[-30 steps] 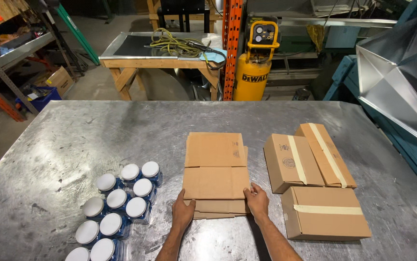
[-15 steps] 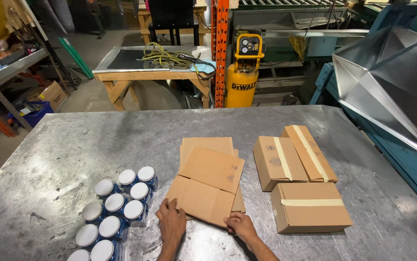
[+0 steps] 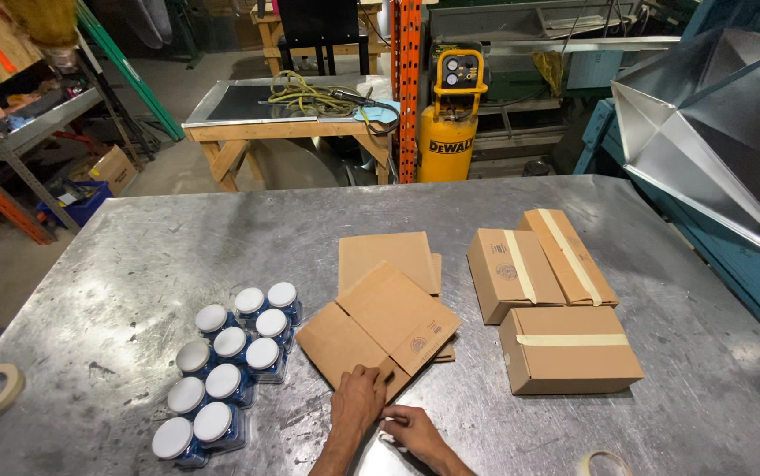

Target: The person assembles cardboard boxes, places a container inside one of the boxes, and secures the boxes with tape on a metal workbench.

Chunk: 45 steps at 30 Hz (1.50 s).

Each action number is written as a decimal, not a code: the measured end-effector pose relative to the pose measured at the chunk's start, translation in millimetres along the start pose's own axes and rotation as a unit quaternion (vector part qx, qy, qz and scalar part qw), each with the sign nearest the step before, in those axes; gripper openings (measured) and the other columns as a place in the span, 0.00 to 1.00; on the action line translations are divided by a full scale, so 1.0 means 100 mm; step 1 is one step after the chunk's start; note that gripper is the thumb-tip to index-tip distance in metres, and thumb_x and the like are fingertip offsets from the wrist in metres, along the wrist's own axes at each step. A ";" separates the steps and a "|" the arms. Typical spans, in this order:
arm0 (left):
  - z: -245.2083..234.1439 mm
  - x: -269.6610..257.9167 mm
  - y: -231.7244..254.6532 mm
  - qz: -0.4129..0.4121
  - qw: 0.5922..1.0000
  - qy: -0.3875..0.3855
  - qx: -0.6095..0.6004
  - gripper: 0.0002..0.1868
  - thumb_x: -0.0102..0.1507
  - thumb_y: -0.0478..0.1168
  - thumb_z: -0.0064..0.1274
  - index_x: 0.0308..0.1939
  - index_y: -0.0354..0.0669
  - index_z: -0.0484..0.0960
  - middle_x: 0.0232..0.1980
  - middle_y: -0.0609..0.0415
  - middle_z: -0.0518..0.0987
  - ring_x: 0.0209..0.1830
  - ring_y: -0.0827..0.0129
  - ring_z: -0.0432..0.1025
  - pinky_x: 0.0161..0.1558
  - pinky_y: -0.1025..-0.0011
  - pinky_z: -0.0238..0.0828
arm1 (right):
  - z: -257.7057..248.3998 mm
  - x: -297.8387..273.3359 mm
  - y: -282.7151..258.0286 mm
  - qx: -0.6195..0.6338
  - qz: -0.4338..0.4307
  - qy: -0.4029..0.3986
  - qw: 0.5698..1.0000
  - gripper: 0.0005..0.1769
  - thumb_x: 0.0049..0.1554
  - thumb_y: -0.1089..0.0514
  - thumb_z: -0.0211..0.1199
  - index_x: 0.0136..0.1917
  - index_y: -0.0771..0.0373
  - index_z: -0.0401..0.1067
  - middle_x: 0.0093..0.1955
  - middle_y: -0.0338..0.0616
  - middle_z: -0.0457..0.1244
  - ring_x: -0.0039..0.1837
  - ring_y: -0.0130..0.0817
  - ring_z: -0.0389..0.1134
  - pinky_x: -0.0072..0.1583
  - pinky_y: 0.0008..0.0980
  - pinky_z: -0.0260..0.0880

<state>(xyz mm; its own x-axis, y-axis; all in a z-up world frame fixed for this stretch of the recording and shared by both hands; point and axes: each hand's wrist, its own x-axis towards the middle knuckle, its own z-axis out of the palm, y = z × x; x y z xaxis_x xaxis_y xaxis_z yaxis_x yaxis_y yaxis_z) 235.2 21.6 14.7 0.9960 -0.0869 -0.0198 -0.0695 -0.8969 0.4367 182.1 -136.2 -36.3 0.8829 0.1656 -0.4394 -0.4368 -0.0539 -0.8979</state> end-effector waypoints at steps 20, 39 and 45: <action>-0.52 -0.99 -0.56 -0.007 0.959 0.159 -0.235 0.15 0.76 0.46 0.43 0.54 0.46 0.84 0.46 0.53 0.83 0.48 0.61 0.76 0.51 0.64 0.72 | -0.69 -0.50 -0.95 -0.007 -0.090 0.154 0.984 0.14 0.60 0.57 0.73 0.57 0.64 0.82 0.51 0.47 0.78 0.52 0.34 0.79 0.59 0.34 0.81; -1.27 -1.25 -0.11 -0.236 0.917 0.069 -0.314 0.28 0.71 0.56 0.44 0.71 0.55 0.83 0.61 0.51 0.90 0.53 0.57 0.85 0.53 0.60 0.81 | -1.52 -1.41 -1.01 -0.189 -0.072 0.178 0.963 0.17 0.55 0.56 0.65 0.33 0.55 0.58 0.32 0.38 0.58 0.38 0.31 0.53 0.45 0.35 0.50; -1.12 -1.14 -0.18 -0.269 0.897 0.094 -0.336 0.25 0.68 0.55 0.48 0.65 0.57 0.86 0.60 0.52 0.90 0.58 0.54 0.83 0.57 0.59 0.75 | -1.37 -1.57 -0.99 -0.034 -0.070 0.125 0.989 0.10 0.64 0.64 0.57 0.48 0.70 0.78 0.43 0.47 0.63 0.38 0.36 0.67 0.40 0.35 0.79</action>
<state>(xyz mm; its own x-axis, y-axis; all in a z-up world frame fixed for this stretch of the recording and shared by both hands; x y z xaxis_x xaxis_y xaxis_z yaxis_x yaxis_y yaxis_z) 129.2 96.7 109.9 0.8711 0.4120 -0.2672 0.4117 -0.3164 0.8546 110.5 -292.1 118.7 0.9525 -0.0729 -0.2955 -0.3024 -0.1161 -0.9461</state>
